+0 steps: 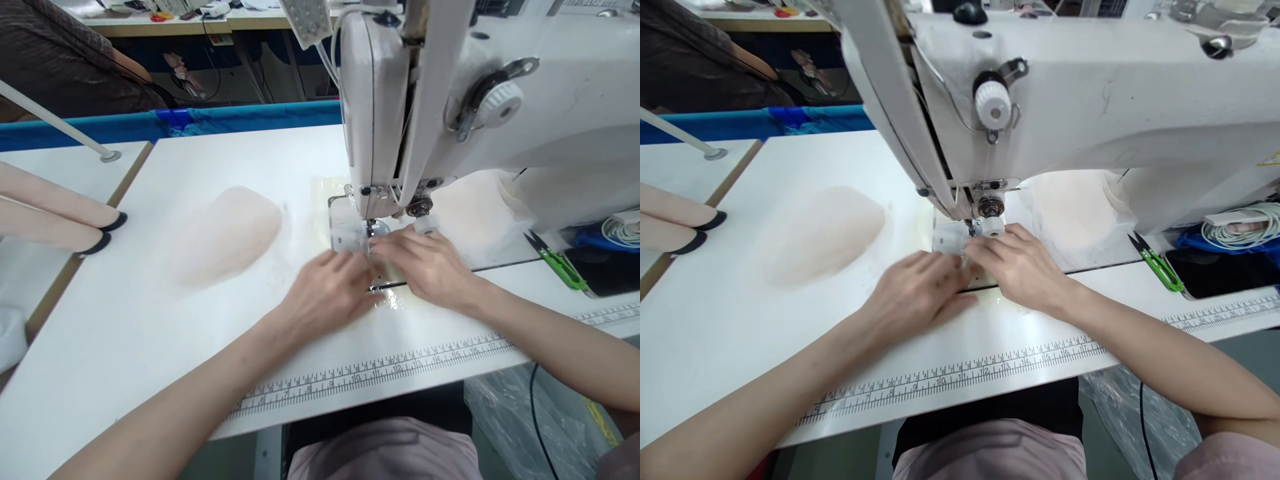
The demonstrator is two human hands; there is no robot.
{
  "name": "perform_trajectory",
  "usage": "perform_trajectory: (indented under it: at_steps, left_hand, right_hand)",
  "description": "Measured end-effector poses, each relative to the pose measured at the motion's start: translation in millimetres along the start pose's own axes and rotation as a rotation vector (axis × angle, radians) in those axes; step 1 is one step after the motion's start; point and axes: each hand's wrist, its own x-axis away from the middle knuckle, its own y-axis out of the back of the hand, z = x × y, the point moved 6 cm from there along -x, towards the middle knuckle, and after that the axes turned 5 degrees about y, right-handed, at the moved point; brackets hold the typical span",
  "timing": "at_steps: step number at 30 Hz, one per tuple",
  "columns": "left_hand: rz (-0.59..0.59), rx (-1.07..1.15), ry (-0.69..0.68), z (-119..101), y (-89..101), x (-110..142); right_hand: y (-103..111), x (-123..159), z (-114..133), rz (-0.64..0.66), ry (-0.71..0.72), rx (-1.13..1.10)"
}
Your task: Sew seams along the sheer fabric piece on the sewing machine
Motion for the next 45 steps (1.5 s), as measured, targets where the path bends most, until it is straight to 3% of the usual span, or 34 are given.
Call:
perform_trajectory:
  at_steps: [2,4,6,9,12,15,19,24,28,33,36,40,42,45]
  left_hand:
    - [-0.086,0.119,-0.249,-22,14.9,7]
    - [-0.213,0.154,-0.282,-25,29.4,11]
    - [-0.257,0.100,-0.041,-7,33.7,9]
    - [-0.051,-0.015,0.394,29,17.0,7]
    - [0.100,0.007,0.544,45,-0.7,8]
    - [0.083,0.072,0.571,47,-6.1,8]
    - [0.055,0.221,0.578,44,-5.7,7]
    - [0.107,0.468,0.759,46,-7.2,8]
    - [0.109,0.829,0.857,45,-12.6,7]
    - [0.140,1.222,0.848,38,-17.0,3]
    - [0.120,1.175,0.838,36,-12.4,3]
    - [-0.018,0.801,0.714,30,8.0,1]
    - [0.036,0.749,0.691,23,8.9,0]
    - [0.148,0.873,0.776,21,2.9,2]
  right_hand:
    - [-3,0,12,0.032,0.147,-0.157]
    - [-3,2,17,0.011,0.243,-0.257]
    - [1,4,14,-0.057,0.230,-0.346]
    - [9,6,-4,-0.200,0.030,-0.510]
    - [15,11,-26,-0.350,-0.277,-0.616]
    - [18,12,-31,-0.386,-0.426,-0.665]
    - [6,7,-23,-0.217,-0.575,-0.907]
    - [-18,10,-10,0.119,-0.697,-1.158]
    - [-22,12,-11,0.181,-0.764,-1.157]
    - [-21,7,-9,0.125,-0.741,-1.284]
    - [-18,5,-11,0.041,-0.703,-1.224]
    - [-11,6,-14,-0.072,-0.669,-0.984]
    - [-9,6,-12,-0.072,-0.637,-0.916]
    - [-7,5,-10,-0.027,-0.601,-0.892]
